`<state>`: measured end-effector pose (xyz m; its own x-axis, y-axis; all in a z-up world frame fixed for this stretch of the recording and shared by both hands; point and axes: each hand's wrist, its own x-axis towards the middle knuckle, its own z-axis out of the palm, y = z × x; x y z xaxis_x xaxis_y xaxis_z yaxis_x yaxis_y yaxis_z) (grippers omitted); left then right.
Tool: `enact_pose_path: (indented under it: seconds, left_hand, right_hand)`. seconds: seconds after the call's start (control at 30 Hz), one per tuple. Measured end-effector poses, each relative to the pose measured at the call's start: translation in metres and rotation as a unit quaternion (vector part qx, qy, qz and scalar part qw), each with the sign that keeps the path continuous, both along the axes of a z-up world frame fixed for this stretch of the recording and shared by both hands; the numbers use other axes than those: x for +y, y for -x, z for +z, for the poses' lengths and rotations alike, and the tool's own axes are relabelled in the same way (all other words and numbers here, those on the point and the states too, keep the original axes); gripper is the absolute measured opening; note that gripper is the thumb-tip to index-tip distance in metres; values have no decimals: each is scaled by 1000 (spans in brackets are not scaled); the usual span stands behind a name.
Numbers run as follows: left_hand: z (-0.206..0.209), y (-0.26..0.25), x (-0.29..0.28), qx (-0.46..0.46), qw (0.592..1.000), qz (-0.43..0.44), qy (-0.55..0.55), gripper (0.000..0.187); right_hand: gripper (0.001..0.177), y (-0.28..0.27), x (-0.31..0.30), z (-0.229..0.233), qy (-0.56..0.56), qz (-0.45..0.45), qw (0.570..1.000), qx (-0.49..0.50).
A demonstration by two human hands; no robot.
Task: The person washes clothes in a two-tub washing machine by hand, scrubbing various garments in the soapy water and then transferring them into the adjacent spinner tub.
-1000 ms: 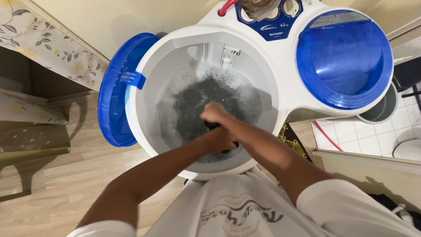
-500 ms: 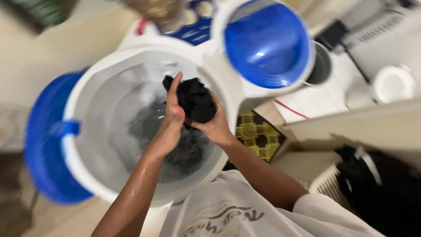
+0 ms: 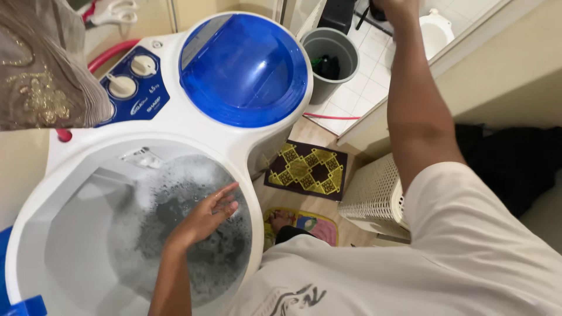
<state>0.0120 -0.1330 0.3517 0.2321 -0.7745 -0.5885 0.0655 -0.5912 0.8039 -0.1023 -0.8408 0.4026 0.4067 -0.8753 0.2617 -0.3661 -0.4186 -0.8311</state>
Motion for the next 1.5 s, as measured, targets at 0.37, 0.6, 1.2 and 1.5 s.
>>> enact_pose_path:
  seconds: [0.37,0.6,1.2,1.5]
  left_hand:
    - [-310,-5,121,-77,971,150,-169,59]
    - [-403,43,93,-71,967,81,-232,56]
    - [-407,36,10,-106,924,-133,-343,48]
    - [-396,67,46,-39,915,-273,-295,44]
  right_hand:
    - [46,144,335,-238,-510,22,812,283]
    - [42,148,383,-140,-581,297,755,63]
    - [39,101,468,-72,-509,545,665,-42]
    - [40,92,487,-76,-571,550,607,-55]
